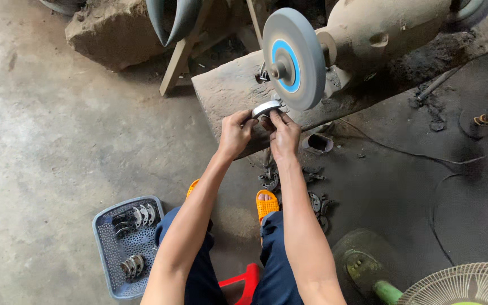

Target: The person sits on a low stool and uses a bench grinder to smooth the edges of small metal parts. They hold each part against the spinning wheel, generating sparks, then place the finished pieces into a plastic basket. The person repeats this process for several parts.

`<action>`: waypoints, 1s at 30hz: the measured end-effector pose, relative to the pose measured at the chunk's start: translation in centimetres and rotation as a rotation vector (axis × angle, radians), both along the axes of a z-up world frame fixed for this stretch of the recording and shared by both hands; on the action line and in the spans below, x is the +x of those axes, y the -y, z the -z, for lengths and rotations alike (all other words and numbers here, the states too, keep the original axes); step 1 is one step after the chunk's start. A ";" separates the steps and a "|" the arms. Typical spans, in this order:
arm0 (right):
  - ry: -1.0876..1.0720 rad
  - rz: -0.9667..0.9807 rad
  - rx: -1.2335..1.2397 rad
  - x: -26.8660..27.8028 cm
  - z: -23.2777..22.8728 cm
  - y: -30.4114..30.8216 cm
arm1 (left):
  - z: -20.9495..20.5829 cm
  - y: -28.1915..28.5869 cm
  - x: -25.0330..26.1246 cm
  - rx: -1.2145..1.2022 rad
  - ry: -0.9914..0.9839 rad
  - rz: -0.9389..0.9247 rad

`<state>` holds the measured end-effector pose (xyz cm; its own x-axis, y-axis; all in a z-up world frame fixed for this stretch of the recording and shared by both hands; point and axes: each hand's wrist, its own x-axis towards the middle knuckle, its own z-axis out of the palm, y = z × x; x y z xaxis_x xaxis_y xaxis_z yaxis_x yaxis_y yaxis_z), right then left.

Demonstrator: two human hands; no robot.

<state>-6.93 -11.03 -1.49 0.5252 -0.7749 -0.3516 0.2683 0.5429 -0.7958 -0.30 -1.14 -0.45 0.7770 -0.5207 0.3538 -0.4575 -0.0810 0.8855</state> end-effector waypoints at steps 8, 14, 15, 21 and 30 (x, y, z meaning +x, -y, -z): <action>-0.014 0.066 -0.030 -1.0 2.8 2.8 | 1.7 2.7 -0.9 0.003 -0.052 0.033; -0.044 0.053 -0.073 -0.5 1.3 1.5 | 1.8 1.6 -0.7 -0.010 -0.075 0.020; -0.039 0.047 -0.075 -0.4 1.7 1.5 | 1.9 1.4 -0.6 -0.014 -0.076 0.026; -0.038 0.095 -0.075 -0.9 0.7 1.7 | 2.8 2.4 -0.6 -0.029 -0.079 0.032; -0.027 0.131 -0.042 -0.9 1.0 2.3 | 0.6 2.7 -1.1 -0.055 -0.043 0.037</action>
